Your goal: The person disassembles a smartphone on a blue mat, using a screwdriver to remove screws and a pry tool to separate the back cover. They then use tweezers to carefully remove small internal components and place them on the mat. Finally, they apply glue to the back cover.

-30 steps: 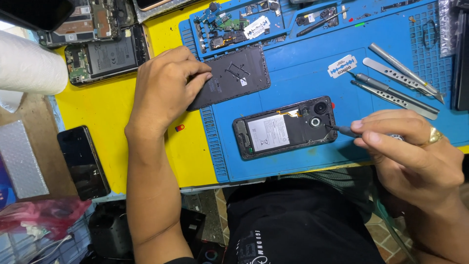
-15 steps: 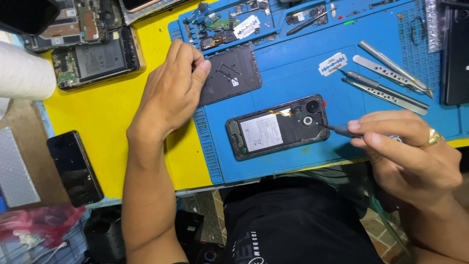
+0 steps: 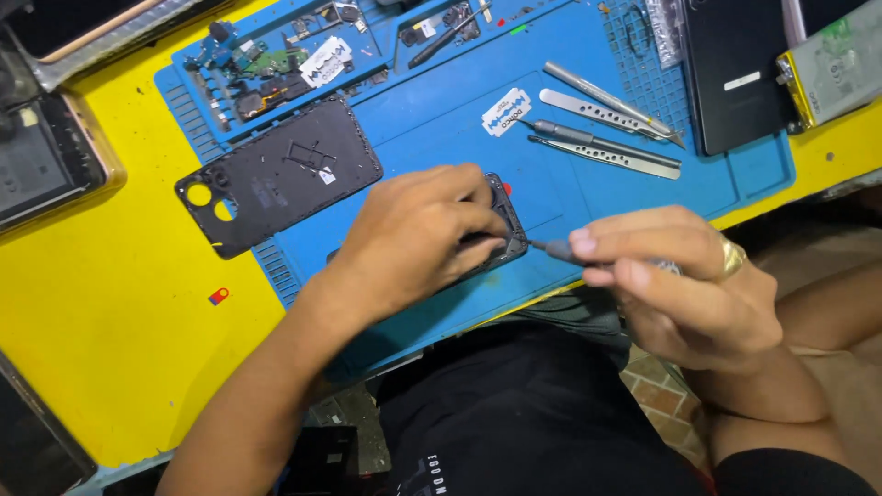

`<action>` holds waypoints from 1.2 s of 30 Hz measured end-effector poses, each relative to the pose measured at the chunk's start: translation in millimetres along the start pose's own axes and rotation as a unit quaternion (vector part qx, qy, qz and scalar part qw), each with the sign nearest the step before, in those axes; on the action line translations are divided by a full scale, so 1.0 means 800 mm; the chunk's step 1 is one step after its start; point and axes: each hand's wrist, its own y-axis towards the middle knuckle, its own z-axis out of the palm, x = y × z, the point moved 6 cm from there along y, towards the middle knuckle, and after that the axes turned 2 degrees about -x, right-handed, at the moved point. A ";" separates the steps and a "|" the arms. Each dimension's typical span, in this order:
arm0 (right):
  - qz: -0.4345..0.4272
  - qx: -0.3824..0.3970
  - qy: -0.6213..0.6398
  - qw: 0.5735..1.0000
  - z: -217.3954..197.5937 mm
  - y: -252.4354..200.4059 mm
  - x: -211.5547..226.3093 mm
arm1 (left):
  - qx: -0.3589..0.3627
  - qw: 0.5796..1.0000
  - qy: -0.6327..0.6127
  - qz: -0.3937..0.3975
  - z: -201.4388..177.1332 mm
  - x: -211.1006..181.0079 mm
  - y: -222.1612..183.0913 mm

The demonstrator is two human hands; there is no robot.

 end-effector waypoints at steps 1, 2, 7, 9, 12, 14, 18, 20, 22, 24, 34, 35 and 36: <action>0.002 0.000 -0.001 1.000 -0.001 0.000 0.000 | 0.001 1.000 -0.002 0.001 0.005 -0.001 0.003; -0.002 0.006 0.000 1.000 0.000 0.001 0.000 | 0.000 1.000 -0.007 -0.002 0.010 -0.002 0.005; 0.004 0.026 -0.004 1.000 -0.001 0.004 0.001 | -0.020 0.999 -0.025 -0.015 0.015 -0.001 0.006; 0.015 0.036 -0.006 0.999 0.002 0.009 0.003 | -0.030 0.998 -0.041 -0.026 0.015 0.001 0.005; 0.022 0.038 -0.017 0.999 0.005 0.009 0.002 | -0.024 0.999 -0.040 -0.026 0.017 0.002 0.006; 0.026 0.049 -0.010 0.998 0.005 0.009 0.002 | -0.024 0.999 -0.042 -0.022 0.018 0.002 0.007; 0.033 0.093 0.019 0.995 0.008 0.007 0.003 | -0.030 0.999 -0.037 -0.005 0.021 -0.002 0.008; 0.035 0.094 0.013 0.995 0.009 0.010 0.004 | -0.025 0.999 -0.033 -0.003 0.021 -0.004 0.008; 0.037 0.095 0.008 0.995 0.010 0.014 0.005 | -0.020 0.999 -0.030 -0.002 0.022 -0.004 0.007; 0.028 0.122 0.010 0.992 0.013 0.018 0.006 | -0.022 0.999 -0.027 0.001 0.022 -0.005 0.007; 0.042 0.097 0.003 0.994 0.018 0.031 -0.004 | -0.040 0.996 0.077 0.004 -0.027 0.008 -0.013; 0.016 0.075 0.001 0.997 0.017 0.032 -0.003 | -0.072 0.981 0.179 -0.008 -0.047 0.016 -0.022; -0.012 0.051 0.002 0.999 0.018 0.032 -0.003 | -0.102 0.954 0.281 -0.021 -0.068 0.022 -0.032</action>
